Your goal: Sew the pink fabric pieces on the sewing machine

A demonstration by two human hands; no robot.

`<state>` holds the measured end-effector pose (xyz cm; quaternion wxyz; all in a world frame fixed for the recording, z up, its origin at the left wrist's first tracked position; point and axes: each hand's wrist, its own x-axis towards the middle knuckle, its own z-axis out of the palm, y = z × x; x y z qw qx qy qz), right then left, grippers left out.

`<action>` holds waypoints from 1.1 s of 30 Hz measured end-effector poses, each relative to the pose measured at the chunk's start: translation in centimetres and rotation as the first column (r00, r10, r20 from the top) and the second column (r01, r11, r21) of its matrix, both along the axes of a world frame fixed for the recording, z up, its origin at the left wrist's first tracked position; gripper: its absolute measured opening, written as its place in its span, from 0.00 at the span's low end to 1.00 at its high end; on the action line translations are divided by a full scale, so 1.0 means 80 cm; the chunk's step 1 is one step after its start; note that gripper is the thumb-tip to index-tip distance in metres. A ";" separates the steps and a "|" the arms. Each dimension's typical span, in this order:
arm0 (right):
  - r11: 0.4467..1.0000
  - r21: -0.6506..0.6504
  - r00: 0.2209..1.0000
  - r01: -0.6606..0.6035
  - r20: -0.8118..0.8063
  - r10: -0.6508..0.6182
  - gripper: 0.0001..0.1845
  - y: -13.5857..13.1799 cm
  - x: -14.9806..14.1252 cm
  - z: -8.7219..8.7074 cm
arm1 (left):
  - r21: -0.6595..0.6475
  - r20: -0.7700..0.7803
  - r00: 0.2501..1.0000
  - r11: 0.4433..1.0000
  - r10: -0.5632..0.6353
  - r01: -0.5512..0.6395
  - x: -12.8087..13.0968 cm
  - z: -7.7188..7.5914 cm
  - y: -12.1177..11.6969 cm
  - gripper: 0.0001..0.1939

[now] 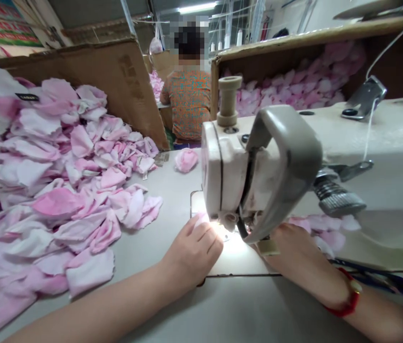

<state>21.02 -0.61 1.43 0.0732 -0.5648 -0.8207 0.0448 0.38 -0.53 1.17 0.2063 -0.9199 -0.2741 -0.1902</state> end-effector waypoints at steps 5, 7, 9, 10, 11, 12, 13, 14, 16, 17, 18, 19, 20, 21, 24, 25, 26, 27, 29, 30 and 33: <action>1.000 -0.001 1.000 0.011 -0.024 -0.011 0.11 -0.005 0.000 0.006 | -0.047 0.011 1.000 0.999 -0.025 0.026 -0.005 0.001 0.004 0.11; 1.000 -0.010 0.999 0.003 -0.035 -0.003 0.11 -0.007 -0.001 0.008 | -0.046 0.018 0.999 0.998 -0.030 0.031 -0.005 0.002 0.005 0.11; 1.000 -0.011 1.000 0.005 -0.017 -0.005 0.11 -0.006 -0.002 0.010 | -0.024 0.015 1.000 1.000 -0.014 0.014 -0.004 0.003 0.006 0.11; 1.000 -0.011 1.000 0.004 -0.001 -0.004 0.11 -0.006 -0.002 0.011 | -0.016 0.011 1.000 1.000 -0.001 0.001 -0.003 0.002 0.007 0.11; 1.000 -0.011 1.000 0.006 0.014 -0.006 0.11 -0.004 -0.002 0.013 | -0.013 0.007 1.000 1.000 0.011 -0.011 -0.003 0.001 0.007 0.11; 1.000 -0.012 1.000 0.010 0.029 -0.009 0.11 -0.003 -0.002 0.014 | -0.017 0.006 1.000 1.000 0.019 -0.018 -0.003 0.000 0.008 0.11; 1.000 -0.017 0.999 0.012 0.039 -0.011 0.12 -0.002 -0.002 0.015 | -0.031 0.004 1.000 0.999 0.021 -0.020 -0.004 -0.001 0.010 0.11; 1.000 -0.023 0.999 0.012 0.045 -0.011 0.12 -0.002 -0.001 0.017 | -0.054 0.004 1.000 0.998 0.021 -0.020 -0.005 -0.002 0.012 0.10; 1.000 -0.021 0.999 0.013 0.052 -0.012 0.12 -0.002 0.000 0.019 | -0.124 0.007 1.000 0.992 0.018 -0.017 -0.009 -0.003 0.016 0.10; 1.000 -0.016 0.999 0.017 0.050 -0.016 0.12 -0.002 0.000 0.020 | -0.165 0.009 1.000 0.986 0.018 -0.017 -0.010 -0.002 0.018 0.11; 1.000 -0.011 0.999 0.019 0.043 -0.018 0.11 -0.003 0.001 0.021 | -0.204 0.012 1.000 0.979 0.019 -0.016 -0.012 -0.001 0.019 0.11; 1.000 -0.010 0.999 0.018 0.032 -0.018 0.11 -0.004 0.000 0.021 | -0.234 0.020 1.000 0.972 0.016 -0.011 -0.013 0.001 0.020 0.12; 1.000 -0.009 1.000 0.017 0.023 -0.017 0.10 -0.005 0.000 0.021 | -0.251 0.035 0.999 0.968 0.011 -0.002 -0.013 0.004 0.020 0.12; 1.000 -0.007 1.000 0.016 0.017 -0.016 0.10 -0.005 0.000 0.021 | -0.258 0.054 0.999 0.966 0.005 0.009 -0.013 0.006 0.019 0.12; 1.000 0.003 1.000 0.001 0.022 -0.001 0.10 -0.005 -0.001 0.018 | -0.241 0.132 0.991 0.970 0.005 0.027 -0.009 0.009 0.014 0.12; 1.000 0.003 1.000 -0.001 0.024 0.001 0.10 -0.005 -0.002 0.017 | -0.224 0.151 0.988 0.974 0.017 0.017 -0.007 0.008 0.012 0.12; 1.000 -0.003 1.000 -0.006 0.024 0.006 0.10 -0.004 -0.002 0.016 | -0.204 0.160 0.987 0.979 0.031 0.002 -0.005 0.007 0.010 0.12; 1.000 -0.011 1.000 -0.011 0.020 0.011 0.09 -0.003 -0.002 0.015 | -0.181 0.161 0.986 0.983 0.045 -0.015 -0.003 0.005 0.009 0.11; 1.000 -0.024 1.000 -0.015 0.015 0.015 0.09 -0.002 -0.002 0.015 | -0.128 0.146 0.987 0.991 0.068 -0.049 -0.001 0.001 0.009 0.11; 1.000 -0.025 1.000 -0.015 0.016 0.016 0.09 -0.002 -0.002 0.015 | -0.106 0.131 0.988 0.992 0.076 -0.062 0.000 0.000 0.009 0.11; 1.000 -0.020 1.000 -0.009 0.023 0.009 0.10 -0.002 0.001 0.019 | -0.057 0.079 0.994 0.996 0.079 -0.075 0.001 -0.003 0.010 0.12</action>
